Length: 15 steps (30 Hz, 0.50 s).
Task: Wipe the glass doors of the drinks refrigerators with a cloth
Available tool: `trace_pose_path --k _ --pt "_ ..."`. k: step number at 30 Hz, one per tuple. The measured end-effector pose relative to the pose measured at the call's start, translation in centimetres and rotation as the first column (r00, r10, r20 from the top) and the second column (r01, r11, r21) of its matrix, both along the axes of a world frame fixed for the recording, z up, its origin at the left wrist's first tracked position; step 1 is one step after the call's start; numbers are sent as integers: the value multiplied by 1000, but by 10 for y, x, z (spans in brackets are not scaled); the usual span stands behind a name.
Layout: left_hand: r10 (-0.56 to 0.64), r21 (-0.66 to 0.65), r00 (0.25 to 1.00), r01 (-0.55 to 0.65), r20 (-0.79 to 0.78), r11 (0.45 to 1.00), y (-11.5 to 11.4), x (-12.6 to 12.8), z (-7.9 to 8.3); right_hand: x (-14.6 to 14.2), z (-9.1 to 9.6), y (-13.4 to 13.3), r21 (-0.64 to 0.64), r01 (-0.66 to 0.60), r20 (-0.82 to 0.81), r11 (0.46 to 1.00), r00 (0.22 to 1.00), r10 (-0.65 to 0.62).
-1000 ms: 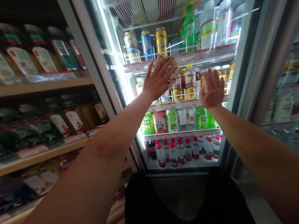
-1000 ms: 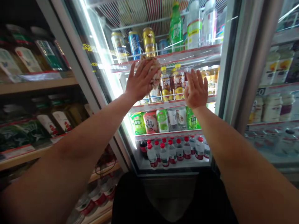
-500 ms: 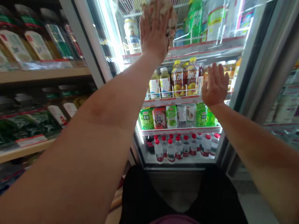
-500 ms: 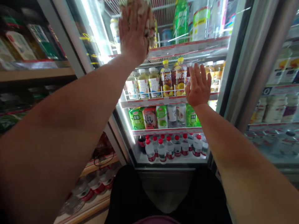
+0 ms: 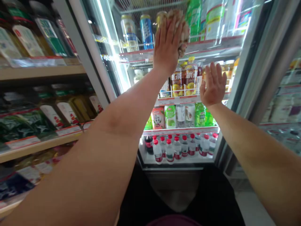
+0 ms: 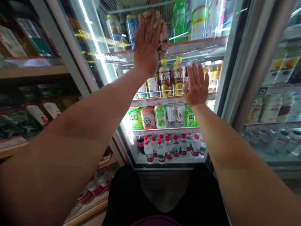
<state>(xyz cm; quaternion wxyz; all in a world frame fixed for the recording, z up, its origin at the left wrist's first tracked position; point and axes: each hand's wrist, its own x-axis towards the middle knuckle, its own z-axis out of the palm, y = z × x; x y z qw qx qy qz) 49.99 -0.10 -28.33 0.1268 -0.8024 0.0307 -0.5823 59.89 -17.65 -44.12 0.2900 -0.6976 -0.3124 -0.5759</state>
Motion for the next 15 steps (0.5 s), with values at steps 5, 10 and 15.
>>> trace_pose_path --k 5,10,15 --pt "25 20 999 -24 -41 1000 -14 -9 -33 0 0 0 -12 -15 -6 1000 1000 15" --pt "-22 25 996 24 -92 999 -22 -10 -71 -4 2 1 7 -21 -120 1000 993 22" --pt "-19 103 992 32 -125 994 -25 -8 -121 -4 1 0 -26 -30 -103 999 994 27"
